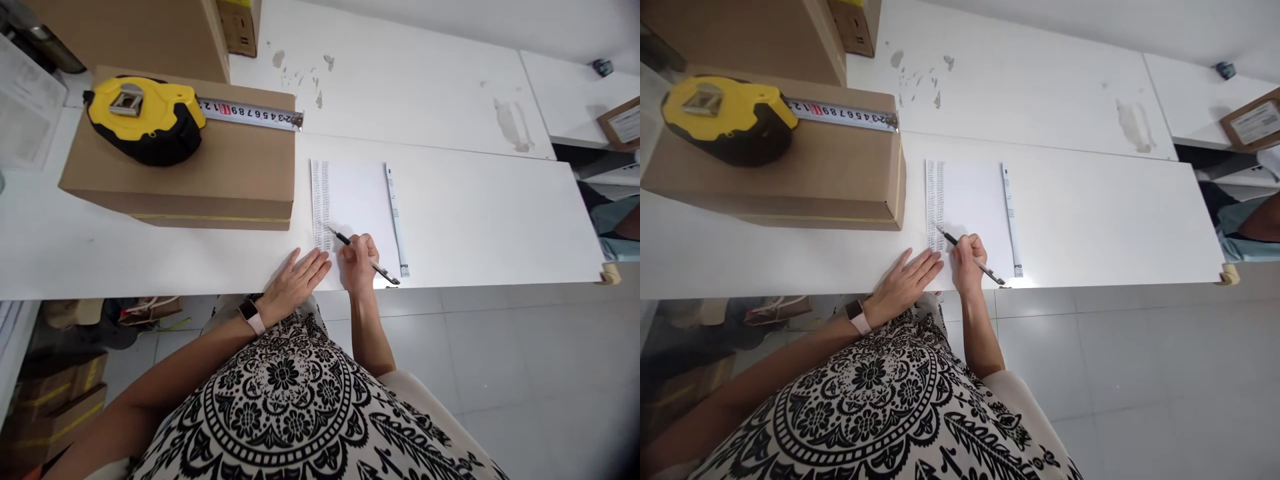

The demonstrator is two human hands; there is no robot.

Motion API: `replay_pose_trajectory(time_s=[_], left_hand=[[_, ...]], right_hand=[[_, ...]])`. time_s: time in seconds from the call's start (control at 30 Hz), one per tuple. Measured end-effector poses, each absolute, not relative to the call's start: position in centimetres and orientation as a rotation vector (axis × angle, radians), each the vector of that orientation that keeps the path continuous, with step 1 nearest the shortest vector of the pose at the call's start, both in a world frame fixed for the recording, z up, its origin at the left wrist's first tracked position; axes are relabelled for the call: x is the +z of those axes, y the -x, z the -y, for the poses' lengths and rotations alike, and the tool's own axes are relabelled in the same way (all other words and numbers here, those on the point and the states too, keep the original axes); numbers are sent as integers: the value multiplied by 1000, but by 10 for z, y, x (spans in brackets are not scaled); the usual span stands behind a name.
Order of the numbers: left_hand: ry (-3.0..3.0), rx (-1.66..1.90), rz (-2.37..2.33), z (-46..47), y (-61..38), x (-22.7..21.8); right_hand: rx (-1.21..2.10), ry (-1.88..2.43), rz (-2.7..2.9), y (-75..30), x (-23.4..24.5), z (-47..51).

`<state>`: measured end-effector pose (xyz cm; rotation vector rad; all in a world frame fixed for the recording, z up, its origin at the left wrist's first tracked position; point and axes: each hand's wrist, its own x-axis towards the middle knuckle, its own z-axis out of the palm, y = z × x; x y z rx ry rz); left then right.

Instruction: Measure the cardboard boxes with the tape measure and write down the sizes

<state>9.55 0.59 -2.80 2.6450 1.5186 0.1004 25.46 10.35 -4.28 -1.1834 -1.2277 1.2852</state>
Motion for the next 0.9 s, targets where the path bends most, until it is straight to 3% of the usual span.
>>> replay_pose_trajectory(time_s=[0.33,0.7,0.9], left_hand=[[-2621,259,-1549,-5,-93,-36],[-2639,197,-1559,-6,-93,-30],[-2647,157,-1536,-6,-92,-27]], right_hand=[[1219,1257,1395,-261,-37,-92],[1264,1229,1456,-264,-46,-87],[1107,1369,1485,-262,-46,-87]])
